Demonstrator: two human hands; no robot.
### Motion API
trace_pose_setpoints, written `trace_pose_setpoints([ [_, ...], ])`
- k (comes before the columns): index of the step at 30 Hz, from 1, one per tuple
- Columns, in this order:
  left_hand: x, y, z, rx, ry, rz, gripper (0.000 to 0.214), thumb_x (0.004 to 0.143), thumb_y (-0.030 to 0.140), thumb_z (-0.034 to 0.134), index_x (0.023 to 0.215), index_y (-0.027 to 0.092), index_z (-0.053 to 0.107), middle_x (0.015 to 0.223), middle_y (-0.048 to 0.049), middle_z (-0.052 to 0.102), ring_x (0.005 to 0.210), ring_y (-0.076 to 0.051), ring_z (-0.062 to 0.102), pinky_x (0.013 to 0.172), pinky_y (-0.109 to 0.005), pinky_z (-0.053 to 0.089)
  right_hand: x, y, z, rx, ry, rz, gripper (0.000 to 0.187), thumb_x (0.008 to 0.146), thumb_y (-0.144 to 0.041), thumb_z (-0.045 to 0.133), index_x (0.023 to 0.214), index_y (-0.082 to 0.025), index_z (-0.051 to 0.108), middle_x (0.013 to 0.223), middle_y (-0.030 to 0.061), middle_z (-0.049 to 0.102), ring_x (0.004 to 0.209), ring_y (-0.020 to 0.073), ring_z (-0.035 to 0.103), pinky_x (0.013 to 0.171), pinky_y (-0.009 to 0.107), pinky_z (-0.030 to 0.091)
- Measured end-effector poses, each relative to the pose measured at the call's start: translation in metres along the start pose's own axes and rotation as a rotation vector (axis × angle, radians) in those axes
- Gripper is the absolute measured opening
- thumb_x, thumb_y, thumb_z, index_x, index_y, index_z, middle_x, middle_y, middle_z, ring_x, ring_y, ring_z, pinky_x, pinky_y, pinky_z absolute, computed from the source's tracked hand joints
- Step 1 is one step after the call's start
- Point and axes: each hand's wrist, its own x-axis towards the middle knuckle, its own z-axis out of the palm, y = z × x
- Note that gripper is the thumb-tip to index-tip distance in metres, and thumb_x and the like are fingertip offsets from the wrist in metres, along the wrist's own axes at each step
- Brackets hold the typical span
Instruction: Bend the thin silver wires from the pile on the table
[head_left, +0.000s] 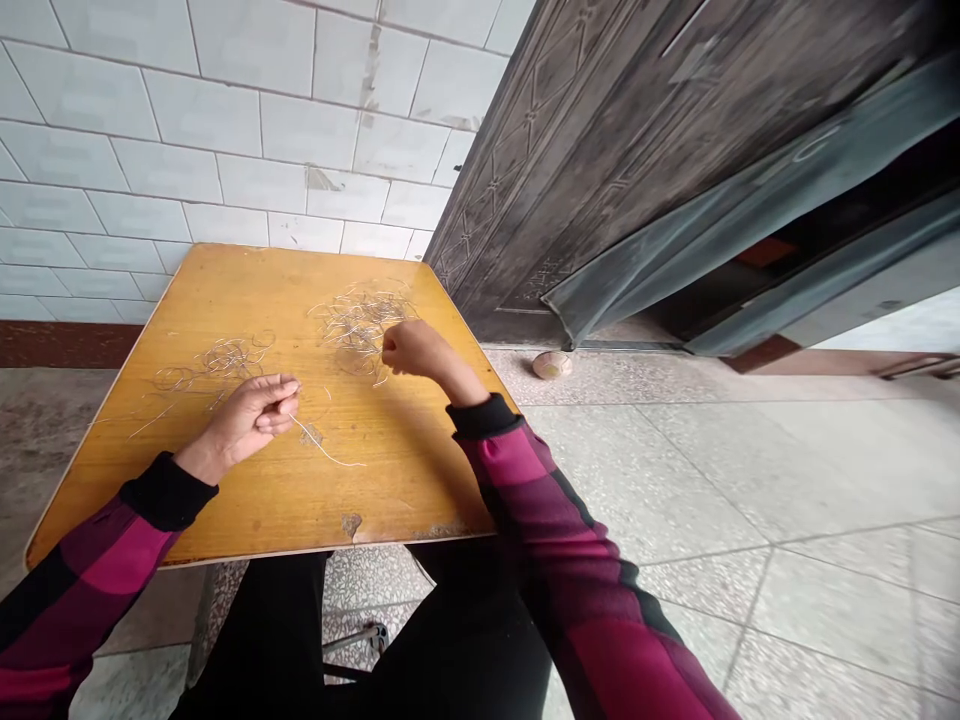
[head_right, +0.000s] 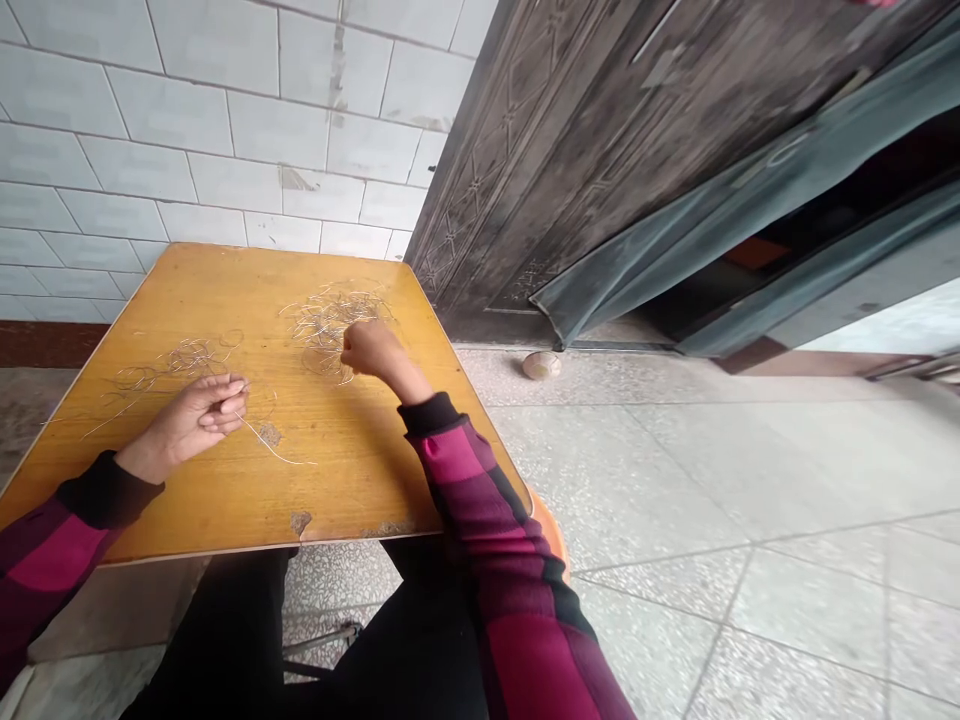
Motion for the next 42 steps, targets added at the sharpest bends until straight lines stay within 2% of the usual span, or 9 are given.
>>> trace_pose_setpoints([
  [3,0.001,-0.005,0.001,0.002,-0.004,-0.018,0.023,0.066,0.017,0.078,0.066,0.011,0.056,0.051,0.0054,0.051,0.033,0.002,0.028,0.034,-0.010,0.023,0.020,0.002,-0.006,0.185,0.060,0.060,0.011,0.074,-0.009,0.060,0.065,-0.012,0.067,0.060,0.0070,0.066,0.069,0.0169,0.061,0.063,0.026,0.042],
  [6,0.002,-0.007,0.001,0.005,-0.010,-0.022,0.022,0.068,0.017,0.077,0.067,0.011,0.056,0.052,0.0052,0.051,0.033,0.002,0.027,0.035,-0.010,0.023,0.010,-0.005,0.005,0.306,0.111,-0.019,0.017,0.085,-0.019,0.057,0.091,-0.009,0.069,0.081,0.0106,0.072,0.081,0.0174,0.064,0.067,0.025,0.045],
  [9,0.003,-0.008,0.000,0.028,-0.020,-0.007,0.020,0.070,0.019,0.076,0.068,0.011,0.058,0.054,0.0046,0.052,0.034,0.002,0.027,0.036,-0.010,0.023,-0.019,-0.022,0.032,0.531,-0.033,-0.162,0.029,0.092,-0.036,0.054,0.105,-0.015,0.067,0.094,0.0072,0.073,0.069,0.0100,0.065,0.058,0.019,0.048],
  [11,0.004,-0.008,0.000,0.049,-0.019,0.011,0.020,0.070,0.020,0.077,0.068,0.010,0.059,0.055,0.0042,0.052,0.035,0.002,0.028,0.036,-0.010,0.023,-0.037,-0.035,0.052,1.109,-0.263,-0.236,0.034,0.090,-0.043,0.056,0.104,-0.014,0.066,0.101,0.0096,0.073,0.062,0.0072,0.063,0.050,0.018,0.047],
  [16,0.003,-0.008,0.002,0.129,-0.008,0.039,0.022,0.067,0.024,0.079,0.068,0.011,0.062,0.054,0.0033,0.053,0.038,0.000,0.030,0.036,-0.012,0.021,-0.048,-0.046,0.078,1.708,-0.504,-0.167,0.031,0.073,-0.040,0.078,0.088,-0.014,0.069,0.068,-0.0002,0.070,0.051,0.0042,0.058,0.045,0.012,0.045],
  [23,0.001,-0.009,0.002,0.332,-0.047,0.126,0.023,0.069,0.030,0.077,0.061,0.013,0.064,0.057,-0.0015,0.060,0.053,-0.009,0.049,0.053,-0.021,0.038,-0.048,-0.037,0.075,1.740,-0.508,-0.113,0.015,0.079,-0.029,0.073,0.080,-0.014,0.069,0.060,-0.0020,0.066,0.048,0.0039,0.056,0.044,0.012,0.043],
  [30,0.004,-0.016,-0.002,0.098,-0.061,0.043,0.025,0.070,0.029,0.081,0.064,0.013,0.061,0.057,0.0010,0.056,0.054,-0.009,0.051,0.057,-0.022,0.042,-0.050,-0.034,0.074,1.643,-0.433,-0.232,0.016,0.082,-0.030,0.070,0.092,-0.017,0.071,0.079,0.0020,0.072,0.064,0.0070,0.060,0.055,0.017,0.045],
  [38,0.007,-0.034,0.004,0.057,-0.121,-0.111,0.024,0.072,0.030,0.080,0.073,0.013,0.064,0.061,0.0011,0.057,0.050,-0.005,0.046,0.049,-0.016,0.034,-0.053,-0.040,0.071,1.273,0.070,-0.532,0.023,0.079,-0.037,0.074,0.098,-0.024,0.072,0.100,0.0035,0.068,0.088,0.0135,0.061,0.077,0.028,0.050],
  [42,0.005,-0.039,0.008,0.195,-0.138,-0.135,0.022,0.073,0.031,0.080,0.076,0.013,0.067,0.068,-0.0022,0.064,0.052,-0.006,0.047,0.051,-0.019,0.035,-0.055,-0.040,0.069,1.183,-0.042,-0.608,0.026,0.085,-0.045,0.067,0.088,-0.020,0.074,0.081,0.0027,0.067,0.069,0.0114,0.059,0.068,0.027,0.050],
])
